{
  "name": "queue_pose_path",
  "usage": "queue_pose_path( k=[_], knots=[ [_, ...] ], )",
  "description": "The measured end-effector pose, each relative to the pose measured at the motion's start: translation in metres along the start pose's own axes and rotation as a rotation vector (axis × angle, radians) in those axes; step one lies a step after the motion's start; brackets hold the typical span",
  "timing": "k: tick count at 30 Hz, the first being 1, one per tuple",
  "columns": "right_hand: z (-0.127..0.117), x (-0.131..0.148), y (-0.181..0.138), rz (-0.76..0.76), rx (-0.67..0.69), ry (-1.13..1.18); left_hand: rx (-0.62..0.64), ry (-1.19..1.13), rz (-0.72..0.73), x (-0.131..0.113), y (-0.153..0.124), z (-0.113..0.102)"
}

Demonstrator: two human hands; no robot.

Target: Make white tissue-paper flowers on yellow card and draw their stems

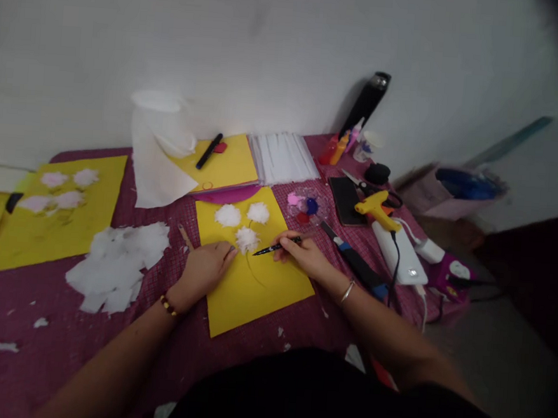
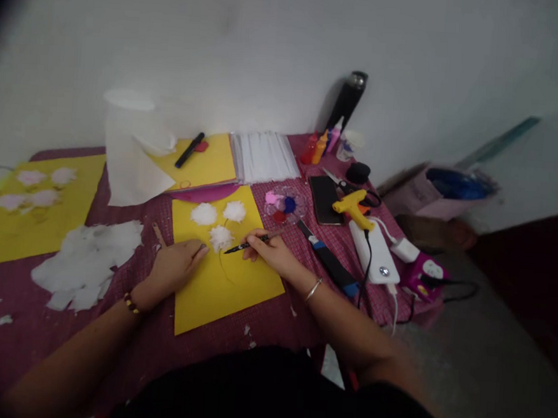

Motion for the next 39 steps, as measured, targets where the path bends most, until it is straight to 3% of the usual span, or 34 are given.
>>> queue_pose_path(
  k=[9, 14, 23, 33, 39],
  knots=[
    [0.021, -0.001, 0.004, 0.026, -0.059, -0.052, -0.098, -0.119, 0.036, -0.003, -0.003, -0.005],
    [0.021, -0.003, 0.006, -0.026, -0.085, -0.1, -0.127, -0.158, 0.068, -0.003, -0.003, -0.006],
    [0.023, -0.002, 0.006, -0.039, -0.114, -0.289, -0.145, -0.099, 0.072, -0.005, -0.004, -0.005],
    [0.026, -0.003, 0.005, -0.075, -0.09, -0.285, -0.115, -0.061, 0.074, -0.004, -0.001, 0.003],
    [0.027, 0.001, 0.008, -0.066, -0.082, -0.27, -0.195, 0.019, -0.039, 0.012, -0.006, -0.014]
  ],
)
Point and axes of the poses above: each hand's wrist, its own y-axis towards the middle knuckle, its own z-axis out of the palm, x = y × z, the point moved 7 cm from there along y, towards the middle knuckle, and after that the axes turned 1 degree about -z, right-handed, at the moved point
